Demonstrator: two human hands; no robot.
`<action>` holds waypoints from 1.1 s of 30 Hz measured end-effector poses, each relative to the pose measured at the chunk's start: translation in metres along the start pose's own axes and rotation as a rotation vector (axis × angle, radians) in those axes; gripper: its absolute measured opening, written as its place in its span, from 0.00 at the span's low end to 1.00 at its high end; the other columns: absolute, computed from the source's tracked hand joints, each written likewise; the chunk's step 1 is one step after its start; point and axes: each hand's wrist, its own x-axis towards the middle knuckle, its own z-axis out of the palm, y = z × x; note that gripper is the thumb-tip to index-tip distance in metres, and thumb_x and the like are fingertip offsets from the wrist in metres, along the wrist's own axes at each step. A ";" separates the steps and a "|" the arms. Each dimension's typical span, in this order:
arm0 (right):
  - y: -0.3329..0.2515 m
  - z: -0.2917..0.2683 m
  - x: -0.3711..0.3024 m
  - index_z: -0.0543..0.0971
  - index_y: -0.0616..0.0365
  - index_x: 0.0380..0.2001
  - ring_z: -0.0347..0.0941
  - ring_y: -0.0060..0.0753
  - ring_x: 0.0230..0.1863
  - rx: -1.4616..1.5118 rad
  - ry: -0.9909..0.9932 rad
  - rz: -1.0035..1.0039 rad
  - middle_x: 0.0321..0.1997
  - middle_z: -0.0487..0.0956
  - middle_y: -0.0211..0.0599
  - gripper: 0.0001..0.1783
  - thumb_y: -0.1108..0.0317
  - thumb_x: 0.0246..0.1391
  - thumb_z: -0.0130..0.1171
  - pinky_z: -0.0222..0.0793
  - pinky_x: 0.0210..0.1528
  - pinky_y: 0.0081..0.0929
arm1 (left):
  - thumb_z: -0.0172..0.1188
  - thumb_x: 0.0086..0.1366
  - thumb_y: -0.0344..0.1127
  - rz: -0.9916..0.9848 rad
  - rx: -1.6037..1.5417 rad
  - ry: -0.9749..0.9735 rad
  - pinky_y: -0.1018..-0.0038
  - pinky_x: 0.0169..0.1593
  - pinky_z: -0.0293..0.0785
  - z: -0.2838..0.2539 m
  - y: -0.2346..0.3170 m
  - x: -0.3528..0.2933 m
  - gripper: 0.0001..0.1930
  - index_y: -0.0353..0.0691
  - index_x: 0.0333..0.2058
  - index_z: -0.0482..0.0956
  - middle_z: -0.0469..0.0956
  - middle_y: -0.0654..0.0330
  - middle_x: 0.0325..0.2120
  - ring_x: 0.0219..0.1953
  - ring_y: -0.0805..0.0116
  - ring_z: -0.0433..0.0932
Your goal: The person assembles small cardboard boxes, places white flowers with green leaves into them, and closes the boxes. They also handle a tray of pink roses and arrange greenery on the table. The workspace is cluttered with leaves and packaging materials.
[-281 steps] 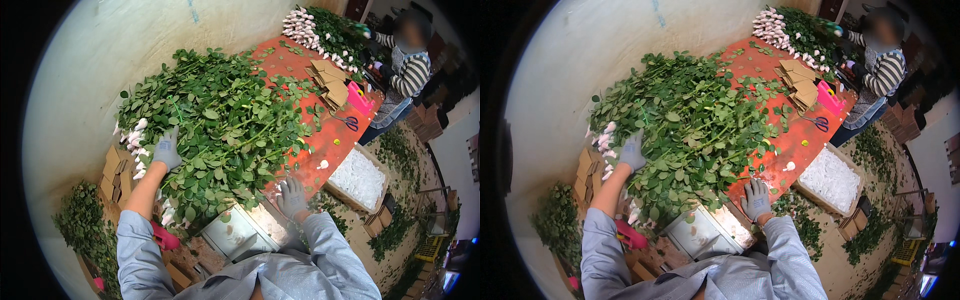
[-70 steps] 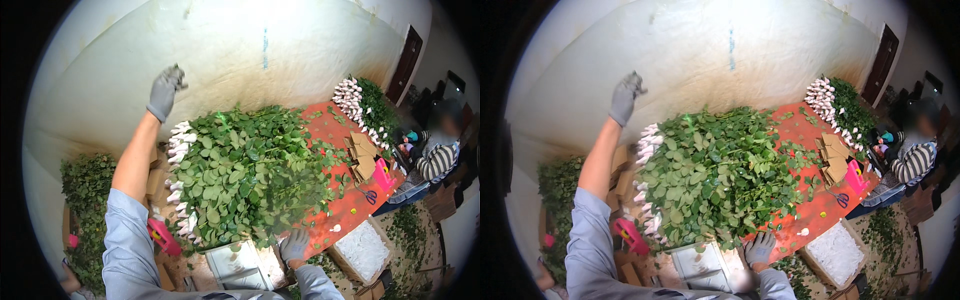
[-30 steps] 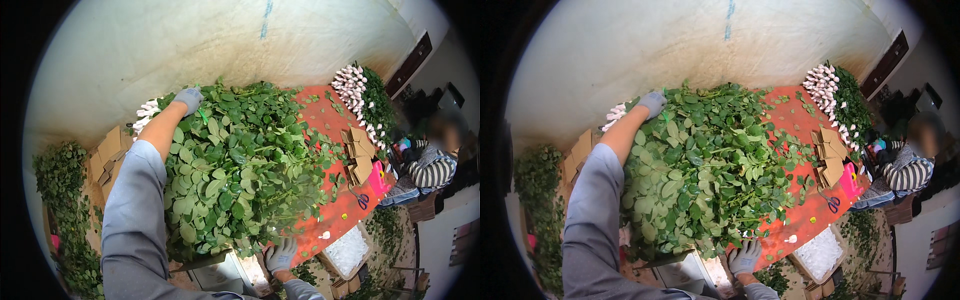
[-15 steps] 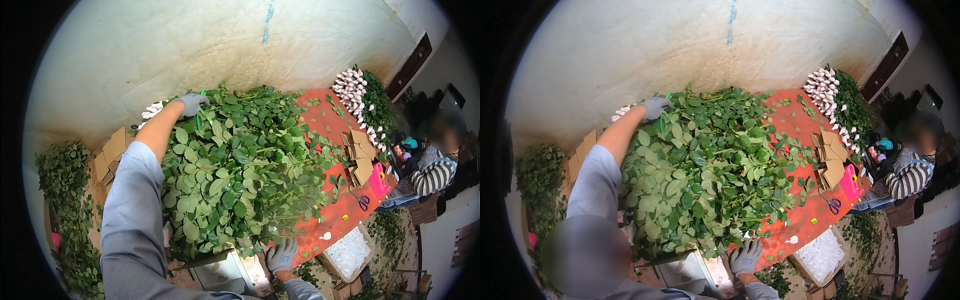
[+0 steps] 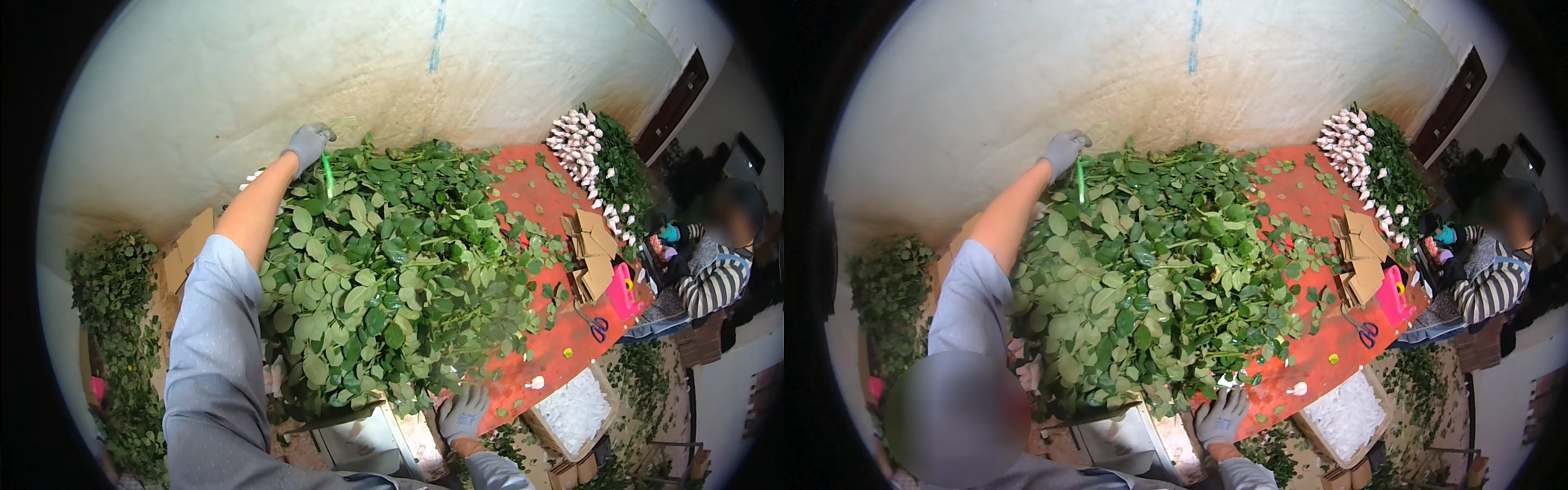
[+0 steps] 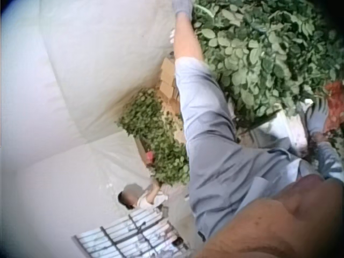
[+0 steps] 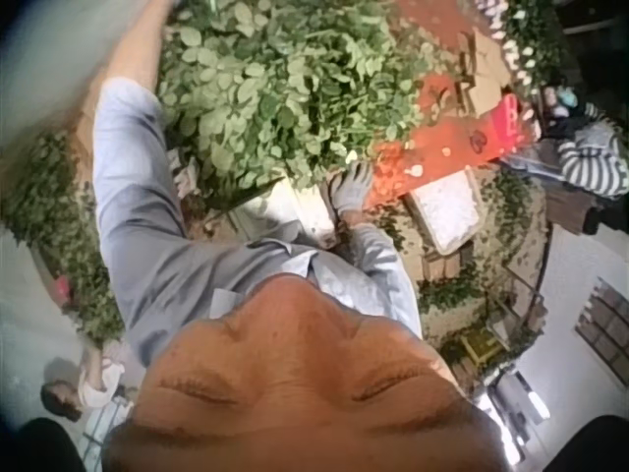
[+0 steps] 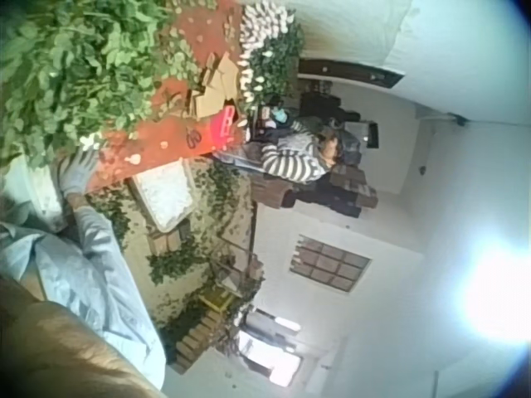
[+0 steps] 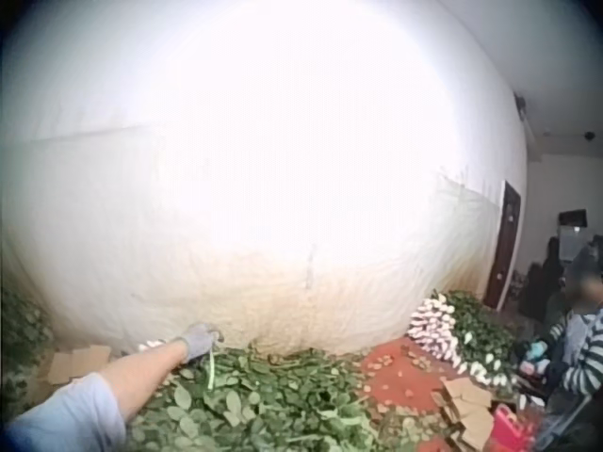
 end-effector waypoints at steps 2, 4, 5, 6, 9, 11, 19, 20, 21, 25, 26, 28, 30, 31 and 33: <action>0.001 0.002 -0.002 0.66 0.66 0.65 0.52 0.75 0.73 0.001 -0.002 -0.003 0.70 0.61 0.68 0.37 0.58 0.56 0.57 0.43 0.73 0.71 | 0.55 0.66 0.37 0.038 0.002 -0.042 0.64 0.55 0.75 -0.001 -0.007 -0.005 0.14 0.40 0.40 0.88 0.85 0.49 0.43 0.49 0.55 0.82; -0.001 0.001 -0.003 0.66 0.65 0.65 0.51 0.75 0.73 0.003 0.001 -0.025 0.70 0.61 0.68 0.37 0.58 0.55 0.57 0.43 0.74 0.71 | 0.56 0.65 0.36 0.040 -0.094 -0.012 0.66 0.55 0.75 -0.012 -0.017 -0.011 0.13 0.39 0.39 0.88 0.85 0.50 0.44 0.48 0.57 0.81; -0.001 0.003 -0.003 0.66 0.65 0.66 0.50 0.74 0.74 0.004 0.008 -0.054 0.70 0.61 0.68 0.37 0.57 0.56 0.57 0.43 0.74 0.70 | 0.56 0.64 0.36 0.026 -0.190 0.028 0.67 0.55 0.74 -0.019 -0.021 -0.016 0.13 0.39 0.38 0.88 0.85 0.50 0.44 0.48 0.57 0.81; 0.001 0.001 -0.005 0.66 0.65 0.65 0.51 0.74 0.74 -0.013 0.007 -0.022 0.70 0.61 0.68 0.37 0.57 0.56 0.57 0.43 0.74 0.70 | 0.57 0.63 0.36 0.024 -0.304 0.040 0.67 0.55 0.74 -0.013 -0.002 -0.025 0.13 0.39 0.37 0.89 0.85 0.50 0.45 0.47 0.56 0.81; 0.004 -0.004 -0.004 0.68 0.66 0.62 0.52 0.74 0.73 -0.017 0.036 -0.006 0.71 0.61 0.68 0.34 0.57 0.55 0.57 0.43 0.74 0.69 | 0.54 0.68 0.37 0.025 -0.599 0.180 0.71 0.44 0.75 -0.081 0.068 -0.055 0.14 0.40 0.47 0.83 0.82 0.58 0.44 0.40 0.68 0.77; -0.008 -0.008 -0.003 0.68 0.68 0.62 0.53 0.75 0.72 0.054 0.026 -0.053 0.70 0.62 0.69 0.35 0.57 0.56 0.57 0.44 0.74 0.69 | 0.49 0.76 0.35 0.263 -0.787 0.207 0.78 0.38 0.71 -0.217 0.085 -0.072 0.16 0.37 0.56 0.78 0.80 0.62 0.40 0.37 0.73 0.77; 0.005 -0.011 -0.002 0.65 0.69 0.65 0.55 0.70 0.73 0.061 0.102 0.013 0.69 0.63 0.67 0.38 0.57 0.56 0.58 0.47 0.75 0.62 | 0.49 0.76 0.33 0.515 -0.829 -0.007 0.78 0.45 0.77 -0.263 0.273 -0.286 0.12 0.32 0.50 0.74 0.78 0.55 0.44 0.39 0.69 0.78; 0.003 -0.016 0.003 0.61 0.69 0.67 0.58 0.64 0.70 0.194 0.128 0.044 0.67 0.64 0.65 0.40 0.58 0.57 0.59 0.53 0.72 0.57 | 0.51 0.74 0.31 0.312 -0.804 0.210 0.78 0.43 0.78 -0.205 0.295 -0.330 0.09 0.33 0.43 0.77 0.78 0.56 0.38 0.37 0.68 0.78; -0.006 -0.017 0.010 0.57 0.69 0.69 0.62 0.59 0.68 0.344 0.145 0.050 0.65 0.66 0.64 0.43 0.59 0.57 0.61 0.58 0.70 0.52 | 0.55 0.68 0.30 0.316 -0.641 -0.019 0.76 0.41 0.78 -0.173 0.283 -0.355 0.09 0.33 0.42 0.80 0.79 0.56 0.40 0.38 0.70 0.78; -0.090 -0.130 -0.004 0.46 0.70 0.75 0.79 0.45 0.43 1.077 -0.126 0.005 0.50 0.77 0.50 0.60 0.54 0.55 0.73 0.78 0.46 0.37 | 0.57 0.72 0.46 0.648 -0.048 -0.603 0.65 0.47 0.79 -0.049 0.245 -0.463 0.16 0.41 0.46 0.84 0.81 0.55 0.38 0.40 0.56 0.81; -0.088 -0.142 -0.004 0.45 0.68 0.76 0.79 0.37 0.31 0.954 0.029 -0.131 0.40 0.79 0.42 0.60 0.58 0.53 0.75 0.77 0.32 0.30 | 0.56 0.74 0.43 0.541 -0.307 -0.774 0.66 0.50 0.77 -0.019 0.246 -0.479 0.16 0.39 0.50 0.82 0.81 0.55 0.41 0.41 0.58 0.81; -0.074 -0.155 -0.009 0.49 0.66 0.74 0.79 0.38 0.33 0.783 0.125 -0.289 0.40 0.81 0.42 0.56 0.59 0.54 0.74 0.77 0.36 0.31 | 0.51 0.77 0.42 0.479 -0.334 -0.963 0.65 0.53 0.76 0.021 0.261 -0.504 0.17 0.38 0.53 0.80 0.83 0.53 0.42 0.45 0.57 0.82; -0.061 -0.170 -0.019 0.54 0.66 0.71 0.80 0.39 0.35 0.804 0.036 -0.353 0.40 0.81 0.42 0.50 0.61 0.55 0.72 0.77 0.38 0.31 | 0.50 0.77 0.40 0.508 -0.353 -0.998 0.65 0.52 0.76 0.058 0.269 -0.526 0.16 0.36 0.52 0.79 0.83 0.52 0.42 0.47 0.59 0.82; -0.056 -0.172 -0.026 0.57 0.66 0.69 0.80 0.39 0.36 0.813 -0.020 -0.382 0.41 0.82 0.42 0.46 0.62 0.55 0.71 0.77 0.39 0.31 | 0.49 0.77 0.38 0.476 -0.255 -1.050 0.64 0.53 0.76 0.071 0.269 -0.535 0.15 0.35 0.51 0.79 0.83 0.51 0.42 0.47 0.58 0.82; -0.035 -0.181 -0.046 0.62 0.66 0.65 0.80 0.39 0.37 0.777 -0.117 -0.404 0.41 0.82 0.43 0.39 0.64 0.56 0.69 0.76 0.41 0.31 | 0.50 0.76 0.38 0.528 -0.314 -1.163 0.64 0.53 0.76 0.084 0.277 -0.539 0.15 0.36 0.51 0.79 0.83 0.51 0.42 0.47 0.56 0.82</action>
